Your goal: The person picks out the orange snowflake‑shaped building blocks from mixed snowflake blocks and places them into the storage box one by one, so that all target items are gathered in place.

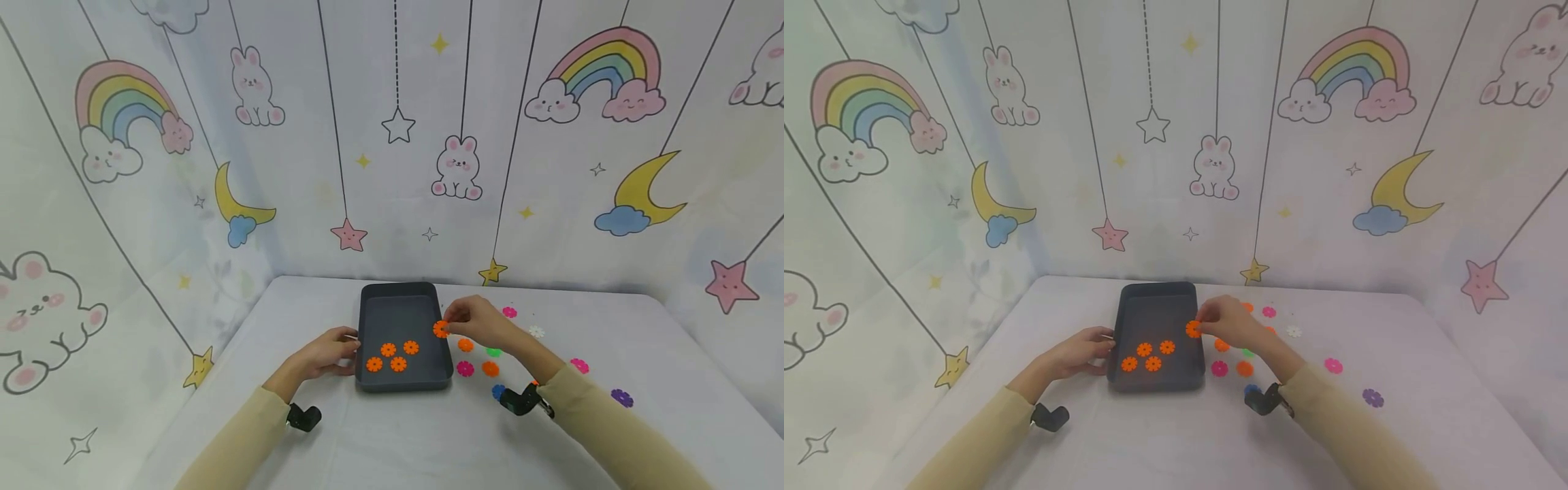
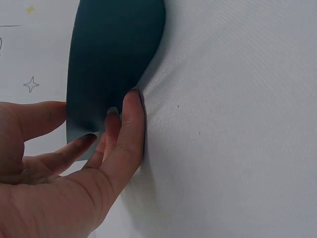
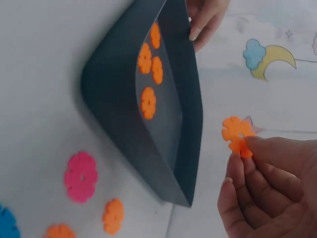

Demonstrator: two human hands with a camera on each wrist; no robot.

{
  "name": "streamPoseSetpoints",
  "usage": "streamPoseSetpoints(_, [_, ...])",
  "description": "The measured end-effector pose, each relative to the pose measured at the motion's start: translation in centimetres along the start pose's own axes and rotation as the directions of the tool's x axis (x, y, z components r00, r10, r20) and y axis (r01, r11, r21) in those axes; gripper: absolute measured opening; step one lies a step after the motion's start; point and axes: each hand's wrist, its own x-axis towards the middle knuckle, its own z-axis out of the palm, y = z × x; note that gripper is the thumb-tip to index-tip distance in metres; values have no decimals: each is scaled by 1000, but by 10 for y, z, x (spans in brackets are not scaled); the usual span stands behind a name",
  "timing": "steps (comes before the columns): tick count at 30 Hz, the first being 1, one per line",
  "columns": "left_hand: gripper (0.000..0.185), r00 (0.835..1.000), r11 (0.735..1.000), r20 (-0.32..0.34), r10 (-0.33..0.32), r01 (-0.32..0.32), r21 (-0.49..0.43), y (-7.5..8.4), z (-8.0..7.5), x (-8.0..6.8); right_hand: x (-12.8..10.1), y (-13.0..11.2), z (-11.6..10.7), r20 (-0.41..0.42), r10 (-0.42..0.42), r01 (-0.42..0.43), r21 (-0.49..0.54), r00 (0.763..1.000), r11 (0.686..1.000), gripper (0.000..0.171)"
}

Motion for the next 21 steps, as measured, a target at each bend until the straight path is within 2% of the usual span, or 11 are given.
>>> streamPoseSetpoints(5, [49,1000,1000,0,-2,2,4,0,0,0,11,-7,9,13,-34,34,3,999,999,5])
streamPoseSetpoints(21, [49,1000,1000,1,6,-6,-2,-1,-3,-1,51,-38,31,87,-54,58,-39,995,998,8])
